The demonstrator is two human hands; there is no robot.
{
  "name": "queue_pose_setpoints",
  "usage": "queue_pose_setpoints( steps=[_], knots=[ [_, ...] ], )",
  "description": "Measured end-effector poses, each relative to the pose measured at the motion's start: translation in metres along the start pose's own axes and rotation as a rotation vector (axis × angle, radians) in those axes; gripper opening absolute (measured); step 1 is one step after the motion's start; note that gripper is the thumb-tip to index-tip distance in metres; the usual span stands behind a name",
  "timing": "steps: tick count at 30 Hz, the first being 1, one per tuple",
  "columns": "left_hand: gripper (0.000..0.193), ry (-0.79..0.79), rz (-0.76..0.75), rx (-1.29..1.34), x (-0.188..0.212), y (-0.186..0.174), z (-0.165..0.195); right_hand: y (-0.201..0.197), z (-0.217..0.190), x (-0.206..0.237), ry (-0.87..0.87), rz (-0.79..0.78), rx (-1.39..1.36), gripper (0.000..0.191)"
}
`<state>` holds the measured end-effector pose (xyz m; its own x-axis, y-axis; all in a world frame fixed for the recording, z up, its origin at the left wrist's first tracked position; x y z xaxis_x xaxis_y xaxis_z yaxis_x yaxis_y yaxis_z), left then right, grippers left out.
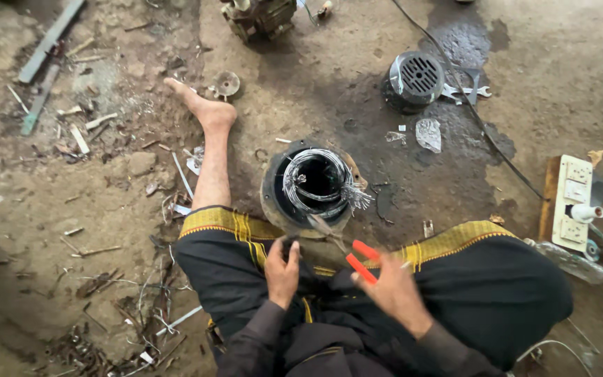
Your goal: The person sits on the floor and uses pliers to repeatedly pull and adjust wires inside a cylindrical motor housing. The person manipulates the wire bundle with both hands, occasionally repositioning the pliers to grip different sections of the wire.
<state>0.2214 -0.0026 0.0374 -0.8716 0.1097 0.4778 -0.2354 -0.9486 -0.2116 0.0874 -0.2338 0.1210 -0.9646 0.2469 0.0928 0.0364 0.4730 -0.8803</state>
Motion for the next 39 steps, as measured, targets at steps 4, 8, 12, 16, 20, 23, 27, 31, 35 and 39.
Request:
queue_pose_setpoints(
  steps=[4,8,12,16,20,23,27,31,35,39],
  knots=[
    [0.030,0.083,0.040,-0.134,-0.008,0.019,-0.039,-0.057,-0.001,-0.022,0.061,0.047,0.467,0.079],
    [0.039,0.165,0.067,-0.249,-0.024,0.022,-0.050,-0.068,-0.011,-0.028,0.065,0.099,0.520,0.082],
    [0.037,0.067,0.058,-0.249,-0.027,0.021,-0.059,-0.067,-0.012,-0.017,0.122,0.151,0.533,0.081],
    [0.035,0.060,0.019,-0.211,-0.023,0.023,-0.052,-0.063,-0.006,-0.015,0.199,0.145,0.536,0.078],
    [0.033,0.052,-0.001,-0.169,-0.023,0.021,-0.048,-0.064,-0.012,-0.018,0.195,0.140,0.602,0.078],
    [0.035,0.068,0.029,-0.157,-0.023,0.018,-0.046,-0.066,-0.017,-0.018,0.208,0.124,0.654,0.078],
    [0.036,0.029,0.016,-0.174,-0.026,0.020,-0.052,-0.064,-0.021,-0.017,0.237,0.090,0.648,0.080],
    [0.033,0.040,0.022,-0.145,-0.025,0.018,-0.048,-0.060,-0.031,-0.018,0.195,0.107,0.654,0.083],
    [0.032,-0.033,-0.019,-0.096,-0.023,0.018,-0.049,-0.057,-0.029,-0.020,0.230,0.122,0.657,0.081],
    [0.031,-0.077,-0.028,-0.085,-0.024,0.016,-0.049,-0.055,-0.028,-0.023,0.245,0.085,0.671,0.081]
  ],
)
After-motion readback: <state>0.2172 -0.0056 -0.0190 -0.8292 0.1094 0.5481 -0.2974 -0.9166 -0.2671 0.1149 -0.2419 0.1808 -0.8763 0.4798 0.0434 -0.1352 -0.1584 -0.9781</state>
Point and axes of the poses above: each hand's wrist, its own x-axis away from the middle knuckle, its own y-axis out of the palm, z = x × y, the point moved 10 cm from there along -x, towards the middle knuckle, and after that the axes turned 13 degrees about -y, right-handed, at the moved point
